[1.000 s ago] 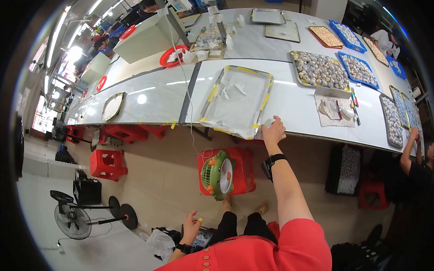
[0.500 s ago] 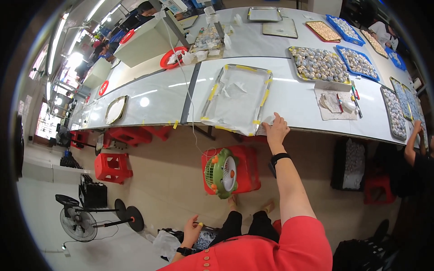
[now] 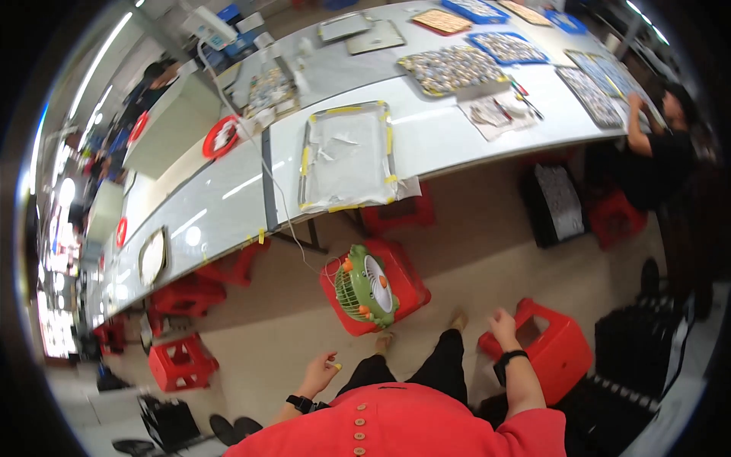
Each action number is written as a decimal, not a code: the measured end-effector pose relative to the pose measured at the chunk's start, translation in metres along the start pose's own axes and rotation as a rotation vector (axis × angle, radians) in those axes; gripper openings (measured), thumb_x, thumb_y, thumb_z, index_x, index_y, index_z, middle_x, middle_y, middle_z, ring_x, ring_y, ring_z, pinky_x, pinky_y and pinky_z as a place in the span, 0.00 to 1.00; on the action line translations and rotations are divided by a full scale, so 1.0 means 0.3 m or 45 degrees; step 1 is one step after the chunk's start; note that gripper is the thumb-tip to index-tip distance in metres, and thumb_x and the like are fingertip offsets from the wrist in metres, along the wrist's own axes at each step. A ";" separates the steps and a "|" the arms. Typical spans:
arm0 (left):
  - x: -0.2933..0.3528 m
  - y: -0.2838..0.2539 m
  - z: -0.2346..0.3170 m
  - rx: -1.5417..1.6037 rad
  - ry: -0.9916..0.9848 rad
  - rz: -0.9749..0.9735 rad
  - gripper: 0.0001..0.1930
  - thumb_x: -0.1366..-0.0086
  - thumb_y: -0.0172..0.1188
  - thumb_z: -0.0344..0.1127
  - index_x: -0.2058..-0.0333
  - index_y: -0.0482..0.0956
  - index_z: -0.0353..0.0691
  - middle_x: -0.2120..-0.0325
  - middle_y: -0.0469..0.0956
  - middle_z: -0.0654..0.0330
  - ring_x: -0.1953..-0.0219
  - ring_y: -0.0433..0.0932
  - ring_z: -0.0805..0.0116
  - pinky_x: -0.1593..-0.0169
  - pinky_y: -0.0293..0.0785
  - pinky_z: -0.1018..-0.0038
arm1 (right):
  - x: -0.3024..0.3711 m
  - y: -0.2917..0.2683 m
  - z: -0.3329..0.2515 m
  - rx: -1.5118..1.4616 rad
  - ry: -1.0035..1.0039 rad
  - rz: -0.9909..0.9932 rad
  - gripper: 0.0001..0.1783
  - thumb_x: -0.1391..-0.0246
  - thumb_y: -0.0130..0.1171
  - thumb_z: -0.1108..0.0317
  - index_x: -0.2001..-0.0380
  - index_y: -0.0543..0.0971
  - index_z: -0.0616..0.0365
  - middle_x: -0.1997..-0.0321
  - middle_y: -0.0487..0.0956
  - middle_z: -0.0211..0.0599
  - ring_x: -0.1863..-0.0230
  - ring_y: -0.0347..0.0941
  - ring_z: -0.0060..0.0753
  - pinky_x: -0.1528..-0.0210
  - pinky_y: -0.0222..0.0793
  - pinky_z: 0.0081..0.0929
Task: Sorting and organizing small toy components into trays and bins in a factory production environment.
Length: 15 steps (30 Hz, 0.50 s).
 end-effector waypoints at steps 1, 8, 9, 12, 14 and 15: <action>-0.026 -0.035 -0.023 -0.061 0.062 -0.098 0.21 0.49 0.58 0.35 0.55 0.69 0.37 0.66 0.74 0.54 0.73 0.75 0.66 0.65 0.71 0.74 | 0.123 0.018 0.119 0.028 0.110 0.018 0.17 0.63 0.58 0.62 0.69 0.74 0.60 0.70 0.76 0.48 0.64 0.73 0.45 0.61 0.68 0.34; -0.193 -0.199 -0.009 -0.614 0.273 -0.429 0.22 0.51 0.58 0.41 0.56 0.71 0.40 0.64 0.75 0.50 0.65 0.75 0.58 0.61 0.71 0.68 | 1.057 0.309 0.251 -0.130 0.989 -0.219 0.14 0.66 0.59 0.61 0.74 0.79 0.58 0.70 0.77 0.45 0.64 0.74 0.43 0.58 0.68 0.30; -0.223 -0.140 0.018 -0.729 0.361 -0.593 0.22 0.50 0.58 0.41 0.57 0.71 0.40 0.65 0.75 0.50 0.65 0.75 0.57 0.60 0.70 0.67 | 1.184 0.413 0.316 -0.349 1.087 -0.183 0.15 0.67 0.60 0.60 0.74 0.79 0.57 0.70 0.78 0.43 0.65 0.74 0.41 0.58 0.68 0.29; -0.312 -0.094 0.169 -1.041 0.545 -0.943 0.22 0.50 0.58 0.42 0.57 0.71 0.40 0.65 0.75 0.50 0.64 0.75 0.56 0.59 0.70 0.66 | 1.411 0.715 0.155 -0.765 1.112 0.135 0.14 0.65 0.60 0.61 0.73 0.78 0.56 0.73 0.77 0.43 0.68 0.74 0.40 0.63 0.70 0.33; -0.302 -0.026 0.232 -0.975 0.548 -1.042 0.20 0.48 0.58 0.40 0.56 0.70 0.39 0.66 0.75 0.51 0.64 0.76 0.60 0.60 0.71 0.70 | 1.515 0.806 0.033 -0.541 1.074 0.376 0.13 0.59 0.53 0.59 0.76 0.75 0.58 0.75 0.76 0.45 0.70 0.72 0.48 0.68 0.68 0.39; -0.322 -0.009 0.248 -1.107 0.599 -1.151 0.20 0.48 0.58 0.40 0.56 0.70 0.39 0.66 0.75 0.51 0.64 0.76 0.60 0.60 0.71 0.70 | 1.492 0.792 -0.029 -0.542 1.168 0.246 0.14 0.57 0.50 0.57 0.78 0.75 0.58 0.75 0.76 0.46 0.69 0.72 0.49 0.69 0.67 0.42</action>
Point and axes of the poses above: each hand's wrist, its own x-axis away from the middle knuckle, its own y-axis out of the palm, z = x × y, the point moved 1 cm from there along -x, towards the middle knuckle
